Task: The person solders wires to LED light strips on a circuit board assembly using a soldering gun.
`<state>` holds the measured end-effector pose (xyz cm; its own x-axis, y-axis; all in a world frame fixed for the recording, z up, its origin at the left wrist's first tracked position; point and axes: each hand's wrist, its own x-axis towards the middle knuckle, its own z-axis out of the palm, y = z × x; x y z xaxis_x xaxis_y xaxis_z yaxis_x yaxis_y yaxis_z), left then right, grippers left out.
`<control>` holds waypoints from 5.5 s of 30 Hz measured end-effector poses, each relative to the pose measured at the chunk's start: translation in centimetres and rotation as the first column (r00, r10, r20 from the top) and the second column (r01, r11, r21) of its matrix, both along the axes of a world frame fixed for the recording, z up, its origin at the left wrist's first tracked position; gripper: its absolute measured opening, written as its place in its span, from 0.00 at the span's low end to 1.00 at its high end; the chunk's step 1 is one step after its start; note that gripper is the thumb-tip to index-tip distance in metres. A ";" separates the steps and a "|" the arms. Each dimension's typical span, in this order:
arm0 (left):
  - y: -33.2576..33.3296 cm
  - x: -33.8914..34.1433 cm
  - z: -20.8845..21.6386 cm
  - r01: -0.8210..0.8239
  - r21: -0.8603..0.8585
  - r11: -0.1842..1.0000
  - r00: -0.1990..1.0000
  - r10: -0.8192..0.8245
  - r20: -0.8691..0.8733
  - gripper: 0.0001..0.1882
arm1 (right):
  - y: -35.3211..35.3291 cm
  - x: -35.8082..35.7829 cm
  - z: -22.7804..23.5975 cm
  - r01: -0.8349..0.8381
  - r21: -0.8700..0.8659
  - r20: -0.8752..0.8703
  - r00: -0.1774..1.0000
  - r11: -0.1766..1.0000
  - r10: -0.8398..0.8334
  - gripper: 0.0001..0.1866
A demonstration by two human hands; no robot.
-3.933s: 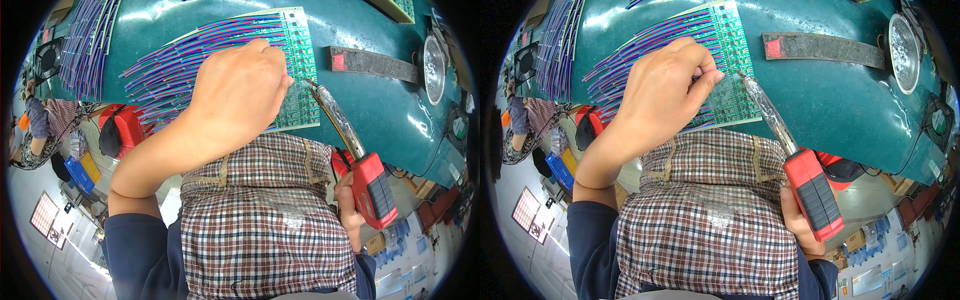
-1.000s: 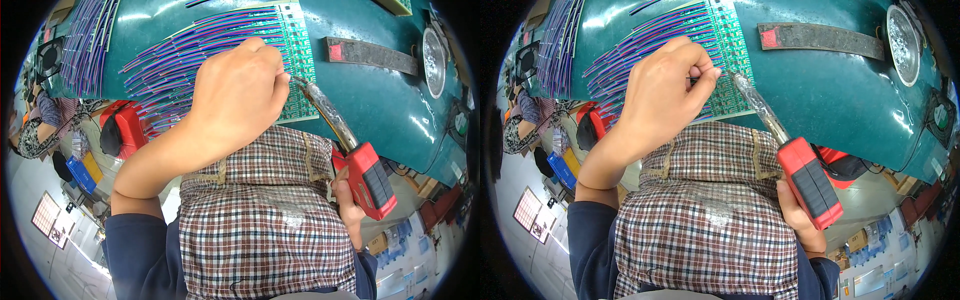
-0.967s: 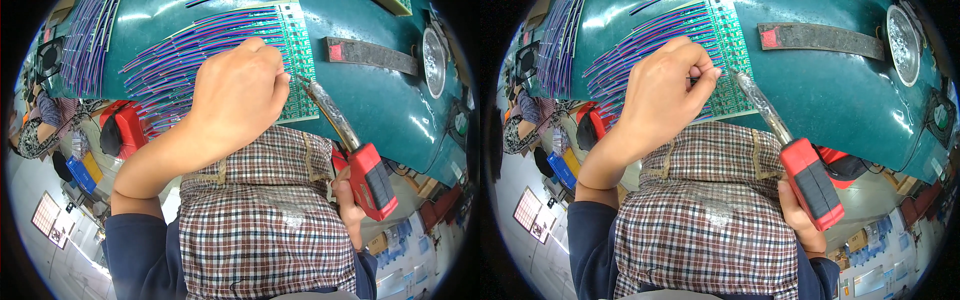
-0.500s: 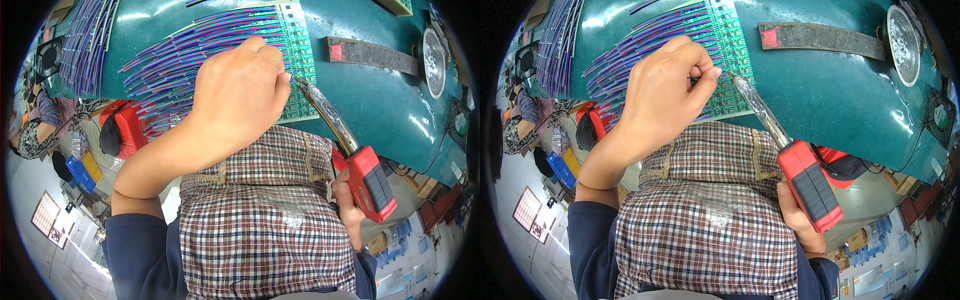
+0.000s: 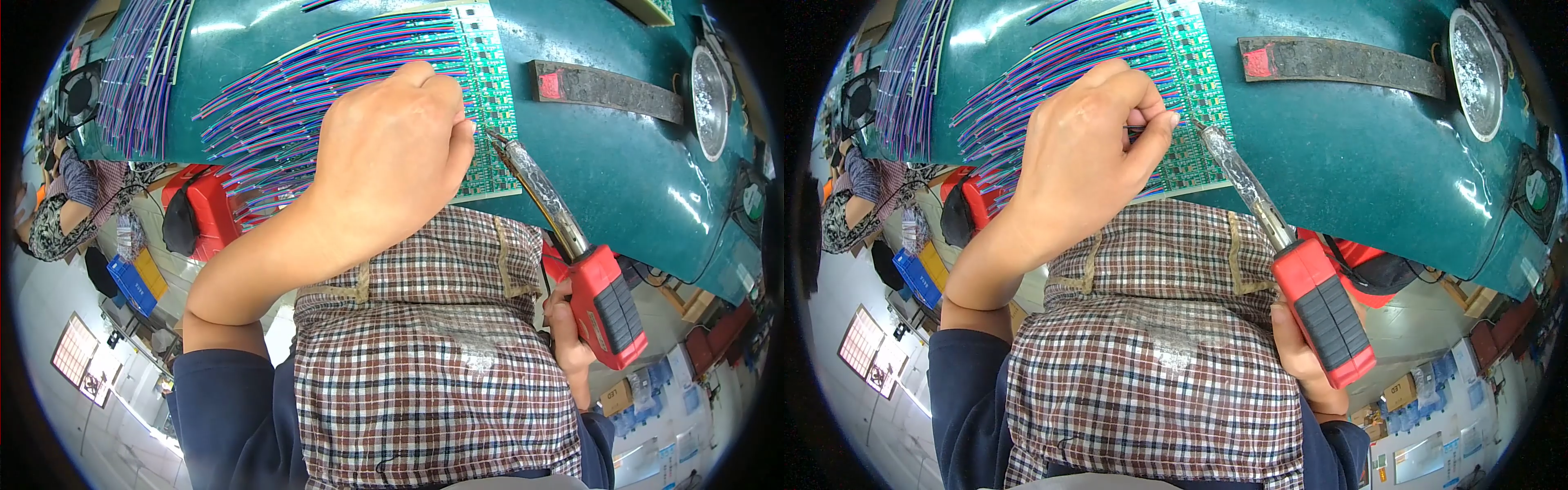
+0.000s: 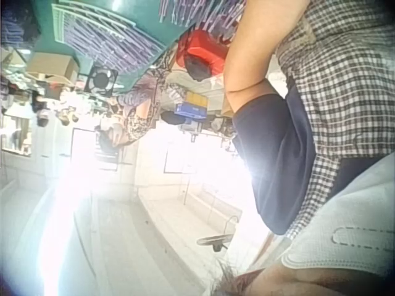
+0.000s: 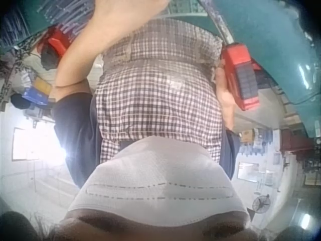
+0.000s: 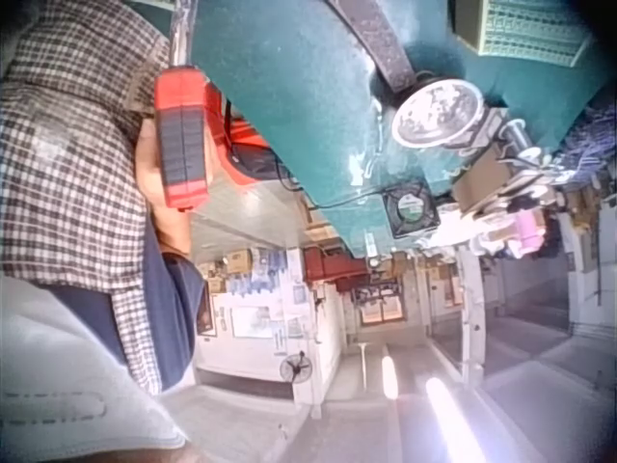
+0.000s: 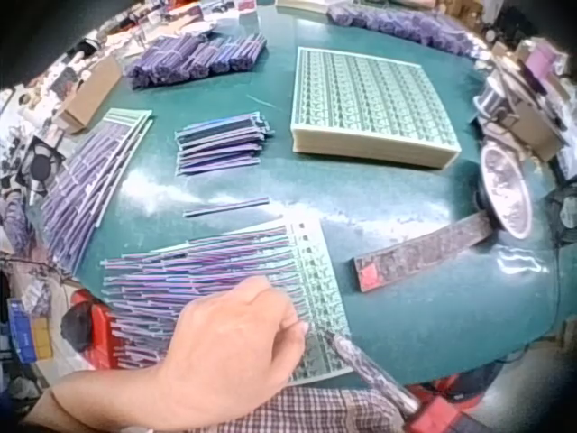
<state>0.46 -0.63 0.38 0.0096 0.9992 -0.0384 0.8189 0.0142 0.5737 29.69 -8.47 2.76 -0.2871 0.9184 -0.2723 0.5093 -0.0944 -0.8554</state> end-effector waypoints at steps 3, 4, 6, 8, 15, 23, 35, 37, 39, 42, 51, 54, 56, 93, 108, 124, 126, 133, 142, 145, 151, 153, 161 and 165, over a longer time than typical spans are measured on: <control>0.0 -0.1 0.1 -0.004 -0.011 1.000 1.000 0.004 0.021 0.09 | 0.4 0.0 0.3 -0.005 -0.044 0.018 1.000 0.999 0.005 0.04; 0.0 -0.1 0.1 -0.003 -0.019 1.000 1.000 0.004 0.027 0.09 | 0.7 0.1 0.1 -0.055 -0.018 0.005 0.998 0.998 0.056 0.04; 0.0 -0.2 0.1 -0.001 -0.015 1.000 1.000 0.001 0.024 0.09 | 1.0 0.3 0.1 -0.106 0.008 -0.005 0.994 0.994 0.106 0.04; 0.1 -0.2 0.0 0.001 -0.011 1.000 1.000 -0.001 0.022 0.09 | 1.1 0.3 0.2 -0.172 0.063 0.061 0.984 0.983 0.169 0.05; 0.1 -0.3 0.0 0.014 -0.018 1.000 1.000 -0.014 0.020 0.09 | 0.9 0.0 0.3 -0.131 0.024 0.077 0.989 0.991 0.129 0.04; 0.1 -0.3 0.0 0.016 -0.010 1.000 1.000 -0.015 0.016 0.09 | 0.2 0.0 0.5 -0.001 -0.047 -0.005 1.000 0.999 0.001 0.03; -0.2 0.0 -0.1 0.007 -0.009 1.000 1.000 -0.007 -0.001 0.09 | 0.0 1.2 0.1 -0.057 -0.036 0.150 0.987 0.998 0.062 0.14; -0.2 0.1 -0.1 0.013 0.009 1.000 1.000 -0.013 -0.021 0.09 | 0.1 1.1 0.1 -0.065 -0.027 0.151 0.986 0.998 0.068 0.14; -0.3 0.1 -0.1 0.012 0.009 1.000 1.000 -0.012 -0.017 0.09 | 0.2 1.1 0.3 -0.074 -0.019 0.152 0.985 0.997 0.076 0.13; -0.3 0.0 -0.1 0.014 0.018 1.000 1.000 -0.013 -0.015 0.09 | 0.1 1.3 0.9 -0.022 -0.154 0.067 0.997 0.988 0.033 0.12; -0.4 0.0 -0.2 0.023 0.026 0.999 1.000 -0.022 -0.014 0.09 | -0.1 0.7 0.0 -0.064 0.052 0.063 0.996 0.997 0.060 0.14; -0.4 0.0 -0.1 0.024 0.030 0.999 1.000 -0.023 -0.015 0.09 | -0.1 1.0 -0.1 -0.066 0.070 0.038 0.997 0.995 0.064 0.15; -0.4 0.1 0.0 0.022 0.031 0.999 1.000 -0.021 -0.012 0.09 | -0.2 1.1 0.1 -0.061 0.031 0.044 0.997 0.998 0.059 0.15; -1.1 0.2 0.9 -0.026 -0.091 0.996 0.996 0.034 0.086 0.10 | -0.5 1.8 0.2 -0.099 0.022 0.052 0.994 0.995 0.098 0.15; -0.7 0.2 0.4 -0.014 -0.068 0.998 0.996 0.020 0.090 0.11 | 0.4 0.1 0.1 -0.057 -0.009 0.000 0.998 0.998 0.057 0.01; -0.6 0.2 0.3 0.009 -0.053 0.999 0.999 -0.006 0.047 0.11 | 0.4 0.5 0.1 -0.093 0.021 0.009 0.996 0.995 0.092 0.04; -0.6 0.2 0.3 0.010 -0.050 0.999 0.999 -0.007 0.048 0.11 | 0.3 0.7 0.1 -0.129 0.045 0.024 0.992 0.991 0.128 0.04; -0.5 0.2 0.3 -0.001 -0.063 0.998 0.997 0.006 0.079 0.11 | 0.0 1.3 0.1 -0.066 -0.015 0.130 0.989 0.998 0.067 0.14; -0.5 0.2 0.4 0.011 -0.058 0.998 0.997 -0.006 0.073 0.11 | 0.0 1.0 0.5 -0.097 0.007 0.112 0.989 0.995 0.095 0.09; -0.6 0.2 0.2 0.017 -0.045 0.999 0.998 -0.014 0.062 0.10 | -0.3 1.2 0.5 -0.083 -0.002 0.123 0.989 0.997 0.083 0.09; -0.7 0.2 0.2 0.019 -0.031 0.999 1.000 -0.018 0.024 0.10 | -0.1 1.6 0.2 -0.081 0.014 0.134 0.988 0.997 0.079 0.14; -0.7 0.3 0.1 0.021 -0.025 0.999 1.000 -0.020 0.014 0.10 | -0.1 1.6 0.0 -0.090 0.033 0.146 0.986 0.995 0.085 0.13; -0.9 0.5 0.1 0.026 -0.004 1.000 0.999 -0.026 -0.020 0.10 | -0.1 0.7 0.0 -0.024 0.073 0.114 0.993 0.997 0.016 0.15; -0.9 0.5 0.2 0.025 0.008 1.000 0.999 -0.024 -0.024 0.10 | -0.7 1.6 -0.2 -0.060 0.025 0.139 0.989 0.998 0.056 0.15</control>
